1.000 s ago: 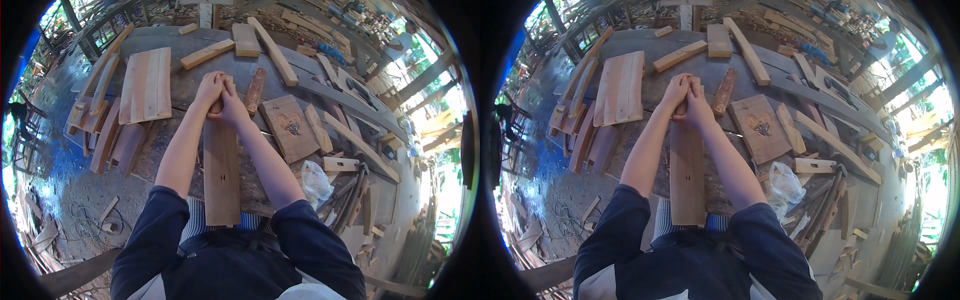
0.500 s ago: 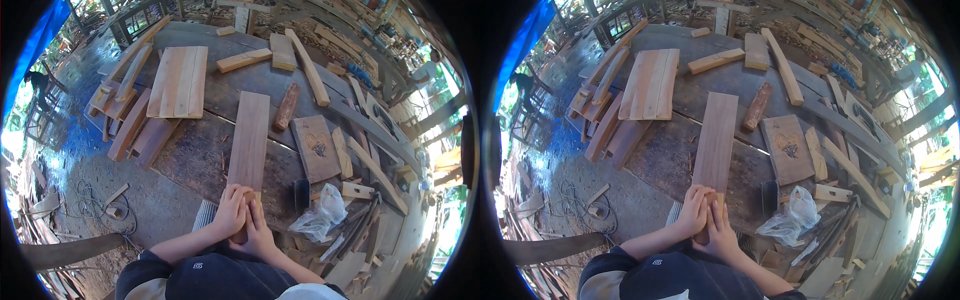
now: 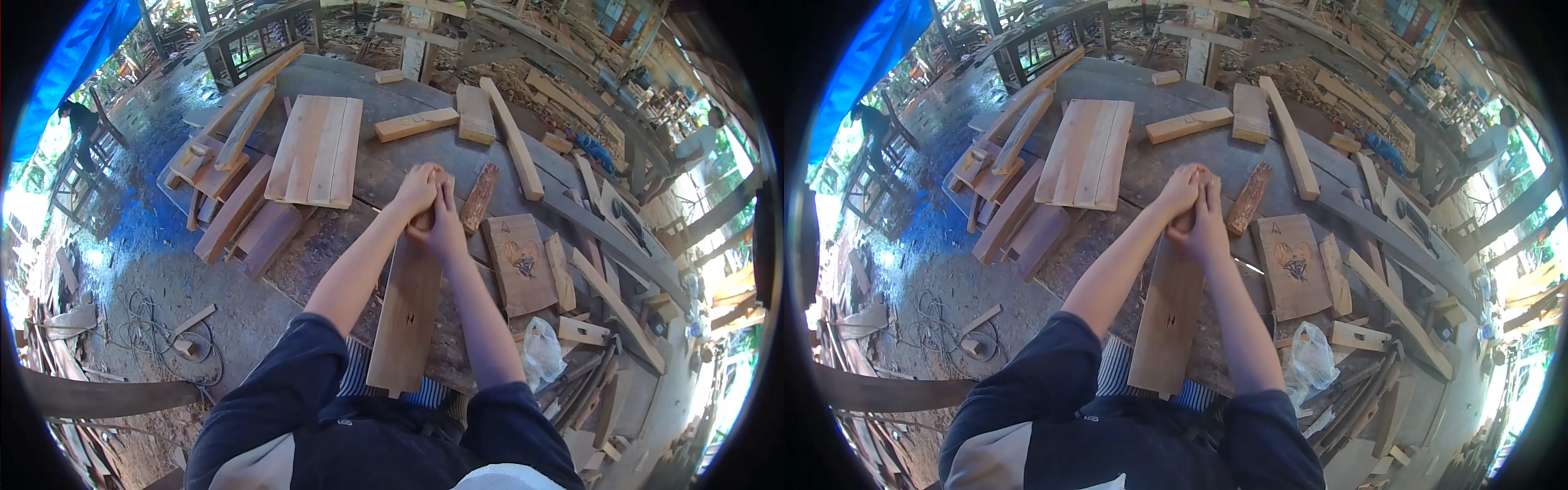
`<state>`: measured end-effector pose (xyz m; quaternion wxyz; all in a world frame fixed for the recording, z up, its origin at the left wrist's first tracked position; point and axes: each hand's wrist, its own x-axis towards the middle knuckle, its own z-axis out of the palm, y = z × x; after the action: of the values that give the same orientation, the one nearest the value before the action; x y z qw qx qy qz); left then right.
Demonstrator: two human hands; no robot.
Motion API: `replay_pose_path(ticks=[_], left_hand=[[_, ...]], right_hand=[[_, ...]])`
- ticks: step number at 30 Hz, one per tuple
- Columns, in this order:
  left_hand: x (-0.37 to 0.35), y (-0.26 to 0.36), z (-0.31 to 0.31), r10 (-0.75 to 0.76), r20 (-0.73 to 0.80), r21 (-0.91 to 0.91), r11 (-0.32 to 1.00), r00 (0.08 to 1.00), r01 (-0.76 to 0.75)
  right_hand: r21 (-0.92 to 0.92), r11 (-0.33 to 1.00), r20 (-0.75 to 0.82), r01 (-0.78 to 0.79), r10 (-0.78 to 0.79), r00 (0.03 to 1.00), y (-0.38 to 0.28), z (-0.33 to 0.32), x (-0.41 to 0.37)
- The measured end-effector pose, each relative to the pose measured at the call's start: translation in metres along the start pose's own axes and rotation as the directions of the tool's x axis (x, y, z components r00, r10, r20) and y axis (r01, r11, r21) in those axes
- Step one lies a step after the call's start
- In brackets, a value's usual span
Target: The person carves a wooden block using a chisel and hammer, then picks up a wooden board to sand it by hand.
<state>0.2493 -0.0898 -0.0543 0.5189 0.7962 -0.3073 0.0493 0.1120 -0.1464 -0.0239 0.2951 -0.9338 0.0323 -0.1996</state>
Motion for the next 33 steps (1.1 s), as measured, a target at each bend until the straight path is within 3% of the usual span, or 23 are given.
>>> replay_pose_path(ticks=[2,3,7,10,12,14,17,19,21,23,24,26,28,31,33], left_hand=[[-0.053,0.018,-0.01,-0.047,0.102,-0.022,0.999,0.994,0.049],[-0.091,0.031,-0.017,0.024,0.062,0.027,0.999,0.998,-0.026],[-0.242,0.104,-0.059,-0.057,0.084,0.016,0.998,0.995,0.056],[-0.292,0.137,-0.08,-0.109,0.112,-0.003,0.994,0.988,0.11],[-0.298,0.142,-0.084,-0.192,0.101,0.068,0.98,0.976,0.186],[-0.271,0.128,-0.077,-0.143,0.074,0.071,0.988,0.987,0.137],[-0.185,0.081,-0.047,-0.028,-0.01,0.074,0.997,1.0,0.029],[-0.103,0.043,-0.021,-0.037,-0.038,0.105,0.994,0.999,0.041],[-0.023,0.013,-0.005,-0.029,-0.03,0.01,1.0,0.999,0.03],[0.013,0.007,0.002,-0.007,-0.036,-0.029,1.0,0.999,0.006],[0.02,0.013,-0.001,-0.065,-0.033,-0.029,0.998,0.997,0.064],[0.013,0.021,-0.006,-0.132,-0.021,-0.024,0.991,0.991,0.132],[-0.015,0.008,-0.005,0.029,-0.015,-0.014,0.999,0.999,-0.029],[-0.118,0.044,-0.027,0.013,0.026,-0.023,1.0,1.0,-0.013],[-0.2,0.075,-0.043,0.009,0.039,0.014,1.0,0.999,-0.01]], right_hand=[[-0.023,1.0,-0.043,-0.003,0.002,0.999,-0.023,-0.001,-0.053],[-0.021,0.999,-0.053,0.026,-0.027,0.998,-0.039,-0.008,-0.086],[0.045,0.999,0.177,-0.002,-0.006,0.984,-0.096,-0.038,-0.217],[0.044,0.998,0.181,0.05,-0.058,0.982,-0.111,-0.043,-0.262],[0.074,0.996,0.231,0.044,-0.06,0.971,-0.111,-0.045,-0.264],[0.061,0.997,0.216,0.052,-0.064,0.974,-0.101,-0.044,-0.236],[-0.006,1.0,0.171,-0.001,0.002,0.985,-0.072,-0.04,-0.152],[-0.019,0.999,0.096,-0.03,0.032,0.995,-0.041,-0.029,-0.082],[-0.043,0.999,0.029,0.004,-0.003,1.0,-0.006,-0.017,-0.017],[-0.038,0.999,0.01,0.011,-0.01,1.0,0.021,-0.006,0.024],[-0.042,0.999,0.009,0.006,-0.006,1.0,0.02,-0.008,0.025],[0.004,0.999,-0.014,-0.04,0.04,0.999,0.013,-0.002,0.022],[-0.027,0.999,-0.019,-0.04,0.039,0.999,-0.006,-0.003,-0.013],[-0.033,0.999,-0.003,-0.011,0.011,1.0,-0.05,-0.018,-0.107],[0.037,0.995,0.165,-0.092,0.084,0.983,-0.082,-0.035,-0.178]])
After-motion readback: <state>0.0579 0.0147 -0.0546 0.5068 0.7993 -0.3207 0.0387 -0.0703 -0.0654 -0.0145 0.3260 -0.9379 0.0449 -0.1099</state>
